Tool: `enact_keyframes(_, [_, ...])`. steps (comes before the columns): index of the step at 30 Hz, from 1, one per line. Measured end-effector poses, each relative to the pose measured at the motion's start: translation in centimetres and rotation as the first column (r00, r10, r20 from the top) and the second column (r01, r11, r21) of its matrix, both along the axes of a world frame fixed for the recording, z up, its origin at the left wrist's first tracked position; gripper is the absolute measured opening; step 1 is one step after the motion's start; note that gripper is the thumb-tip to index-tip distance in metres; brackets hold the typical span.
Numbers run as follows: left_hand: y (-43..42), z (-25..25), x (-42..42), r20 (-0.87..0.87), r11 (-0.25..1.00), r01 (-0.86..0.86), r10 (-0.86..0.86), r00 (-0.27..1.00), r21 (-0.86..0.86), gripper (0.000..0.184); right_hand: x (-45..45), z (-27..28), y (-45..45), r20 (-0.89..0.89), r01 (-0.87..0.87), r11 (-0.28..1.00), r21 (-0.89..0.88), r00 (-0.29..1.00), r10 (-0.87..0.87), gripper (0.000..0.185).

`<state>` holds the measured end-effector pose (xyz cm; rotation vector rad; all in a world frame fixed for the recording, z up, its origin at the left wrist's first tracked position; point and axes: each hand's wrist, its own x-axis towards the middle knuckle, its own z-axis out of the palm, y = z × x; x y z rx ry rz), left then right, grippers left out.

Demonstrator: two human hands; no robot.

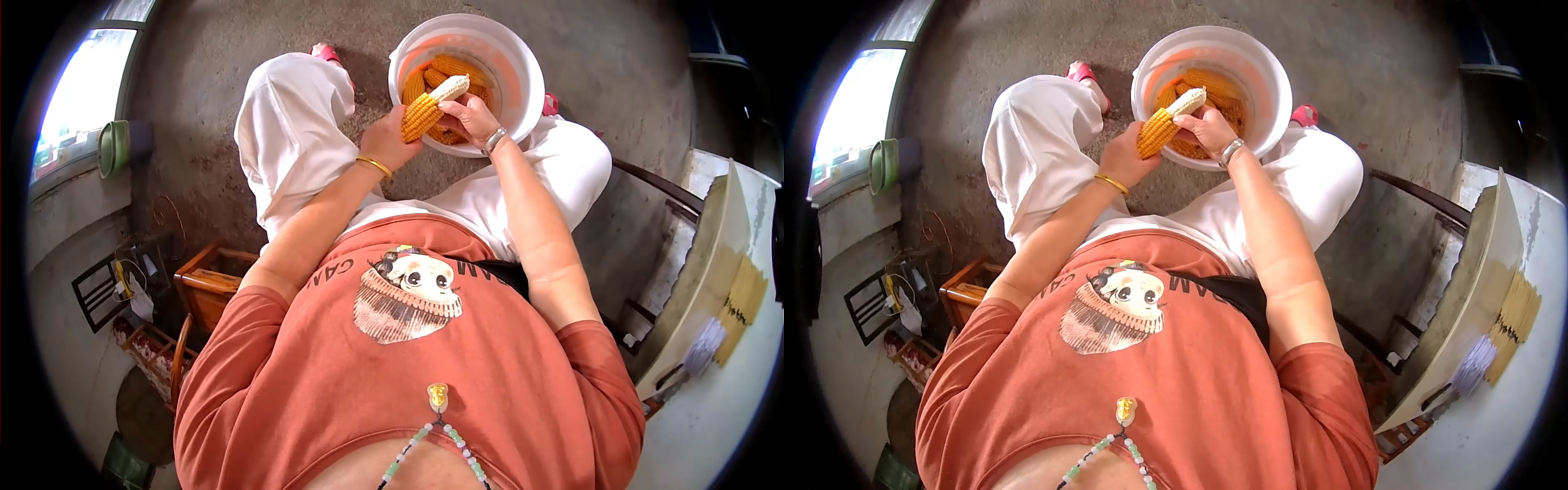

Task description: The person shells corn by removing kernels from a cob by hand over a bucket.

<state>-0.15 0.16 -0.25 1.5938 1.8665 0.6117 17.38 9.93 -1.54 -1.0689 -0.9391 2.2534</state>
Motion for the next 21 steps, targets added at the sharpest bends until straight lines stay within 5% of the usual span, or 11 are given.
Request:
enact_keyframes(8, [0.0,0.0,-0.3,0.060,1.000,0.022,-0.023,0.998,0.018,0.050,-0.4,-0.1,-0.8,-0.017,0.013,0.998,0.056,1.000,-0.012,0.047])
enact_keyframes(20, [0.1,0.2,-0.6,0.132,1.000,0.016,-0.014,0.991,-0.015,0.059,-0.1,0.2,-0.6,0.012,0.000,0.999,-0.035,1.000,0.000,0.035])
enact_keyframes(21, [0.1,0.2,-0.6,0.123,1.000,0.018,-0.016,0.992,-0.019,0.059,0.1,-1.9,-0.2,0.107,-0.078,0.985,0.157,0.992,0.061,0.038])
